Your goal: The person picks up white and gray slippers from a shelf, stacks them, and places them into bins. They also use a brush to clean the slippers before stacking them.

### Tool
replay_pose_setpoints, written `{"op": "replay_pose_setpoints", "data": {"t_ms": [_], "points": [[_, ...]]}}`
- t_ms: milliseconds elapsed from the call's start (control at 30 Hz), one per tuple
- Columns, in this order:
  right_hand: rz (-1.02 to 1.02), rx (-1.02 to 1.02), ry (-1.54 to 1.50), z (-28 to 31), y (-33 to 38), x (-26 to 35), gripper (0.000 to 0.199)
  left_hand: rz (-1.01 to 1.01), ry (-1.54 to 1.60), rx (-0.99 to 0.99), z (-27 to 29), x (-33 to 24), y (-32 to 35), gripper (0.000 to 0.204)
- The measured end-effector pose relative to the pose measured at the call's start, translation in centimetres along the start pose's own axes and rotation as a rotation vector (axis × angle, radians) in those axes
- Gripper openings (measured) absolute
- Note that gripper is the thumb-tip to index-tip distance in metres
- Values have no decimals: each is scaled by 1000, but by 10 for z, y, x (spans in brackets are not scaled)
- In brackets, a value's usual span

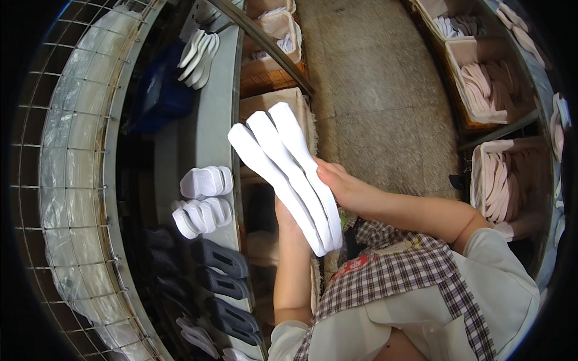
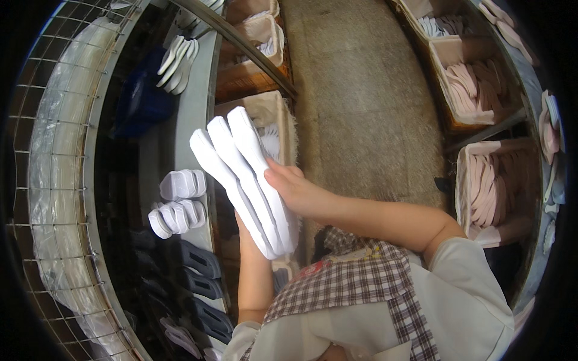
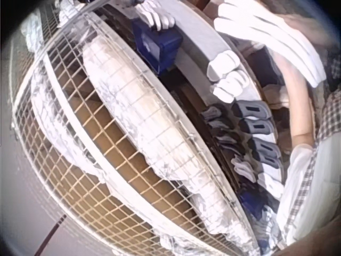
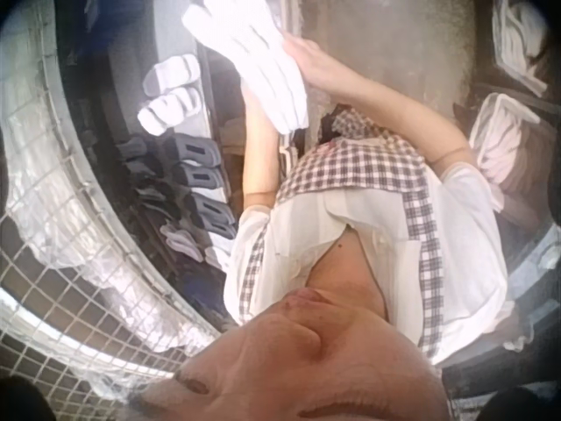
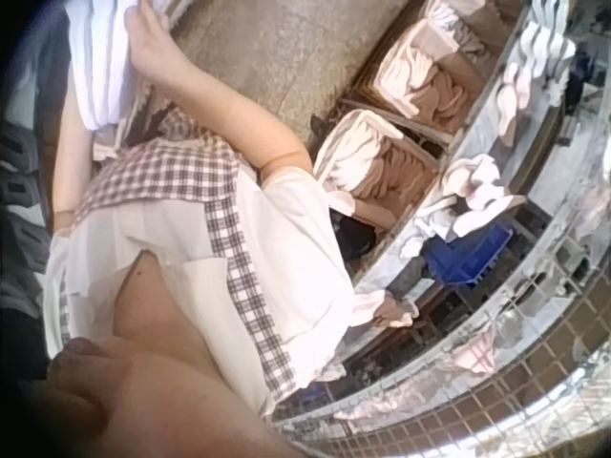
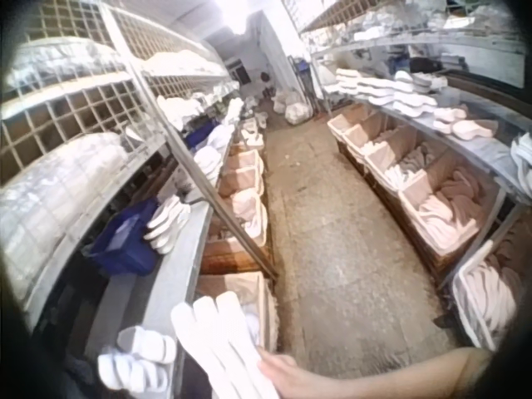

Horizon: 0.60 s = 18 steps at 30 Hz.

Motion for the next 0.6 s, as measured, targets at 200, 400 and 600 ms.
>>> {"op": "replay_pose_setpoints", "data": {"t_ms": [200,400,600], "points": [[81,114,77,2,6,15,68,-169,-164,106,6,-27,1,41],[186,139,187,2,21,33,81,-233,-161,151,3,-37,4,47],[229,154,198,4,25,33,77,-224,-302,169,-2,-39,5,47]]}}
Point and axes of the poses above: each hand's wrist, its own y-axis away from the middle knuckle, its own z-axis out of the back of the hand, x = y × z, the point moved 10 cm from there along -y, towards the middle knuckle, and after that the axes turned 8 degrees about y, right-handed, at the moved point
